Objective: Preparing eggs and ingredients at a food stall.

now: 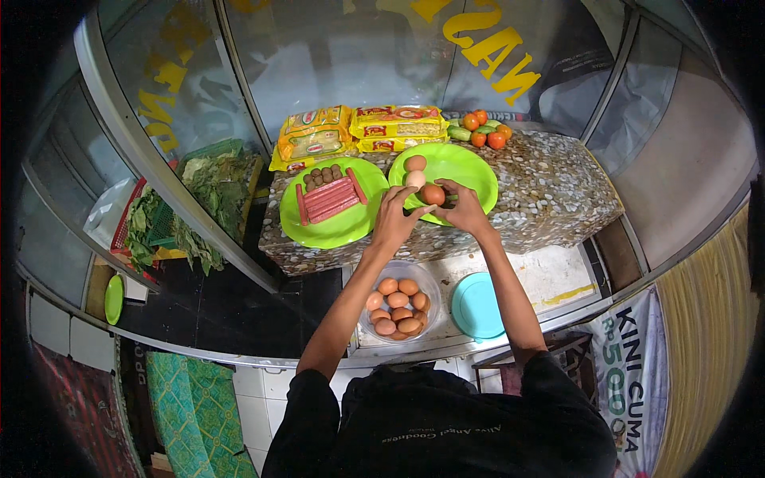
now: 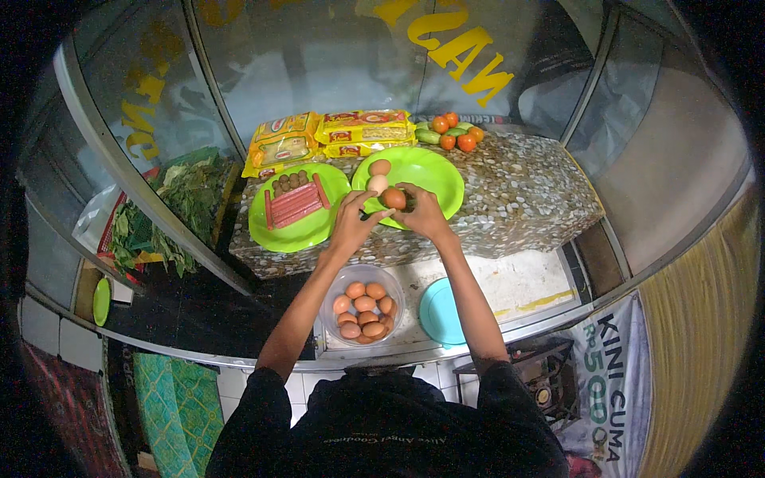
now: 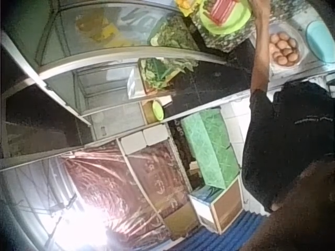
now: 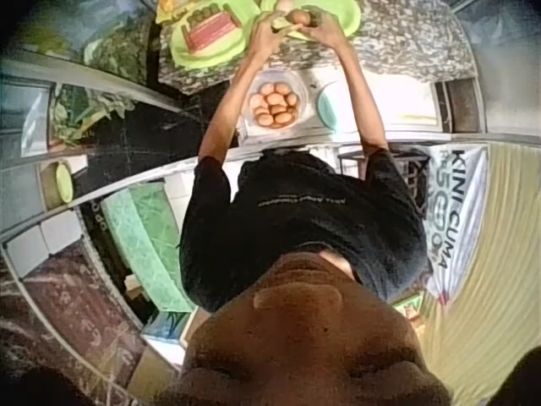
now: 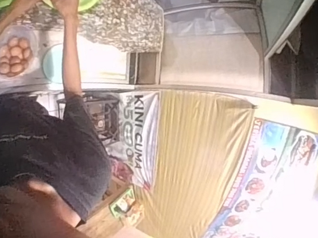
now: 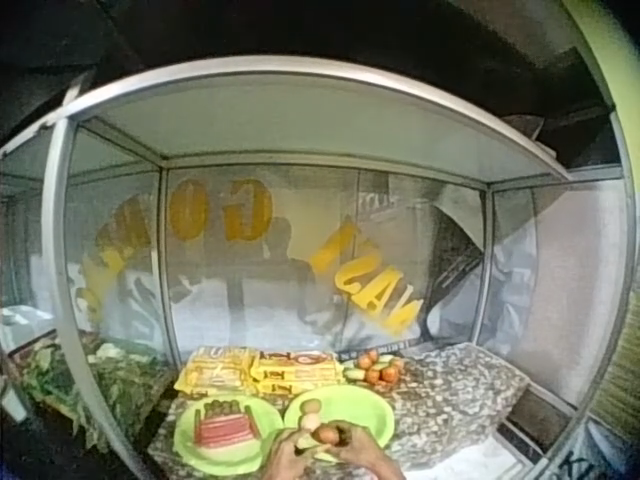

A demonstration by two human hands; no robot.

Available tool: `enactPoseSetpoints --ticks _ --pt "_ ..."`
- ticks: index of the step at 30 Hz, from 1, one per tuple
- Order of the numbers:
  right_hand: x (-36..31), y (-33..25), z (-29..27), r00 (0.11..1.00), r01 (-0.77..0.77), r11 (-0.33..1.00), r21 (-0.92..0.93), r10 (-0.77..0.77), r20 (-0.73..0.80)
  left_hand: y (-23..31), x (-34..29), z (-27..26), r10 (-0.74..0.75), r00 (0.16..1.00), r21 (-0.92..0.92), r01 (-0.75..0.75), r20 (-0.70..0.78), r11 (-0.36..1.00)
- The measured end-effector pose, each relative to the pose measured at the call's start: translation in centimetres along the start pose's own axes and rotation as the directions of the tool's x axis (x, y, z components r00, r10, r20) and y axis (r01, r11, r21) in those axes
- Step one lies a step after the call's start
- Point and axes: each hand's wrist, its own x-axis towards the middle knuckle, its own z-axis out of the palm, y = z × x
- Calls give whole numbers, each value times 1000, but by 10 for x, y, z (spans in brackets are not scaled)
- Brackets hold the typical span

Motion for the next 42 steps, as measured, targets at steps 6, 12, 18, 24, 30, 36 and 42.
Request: enactPoseSetpoints --ticks 6,12,18,24,30,36,42 --pt "4 10 0 1000 -12 1000 4 12 22 -3 1 2 103 993 53 -100 -53 994" --pt "4 10 1 1000 -20 1000 -3 20 -15 -3 0 2 109 992 59 -105 -59 993" --pt "3 11 2 998 13 996 -86 -19 -63 -4 -1 3 116 991 54 -112 -61 992" --pt "-5 10 0 988 56 981 -185 -81 -133 0 -7 0 138 989 59 -135 -50 989" --pt "-19 2 0 989 31 994 -109 -46 -139 0 -20 -2 151 988 29 -150 -19 988" --pt "-18 -6 -4 992 3 1000 -31 -7 -123 0 -20 -4 116 993 0 -116 12 993" --pt "-7 5 -3 994 14 989 -148 -31 -109 4 -16 -2 114 993 29 -114 9 993"
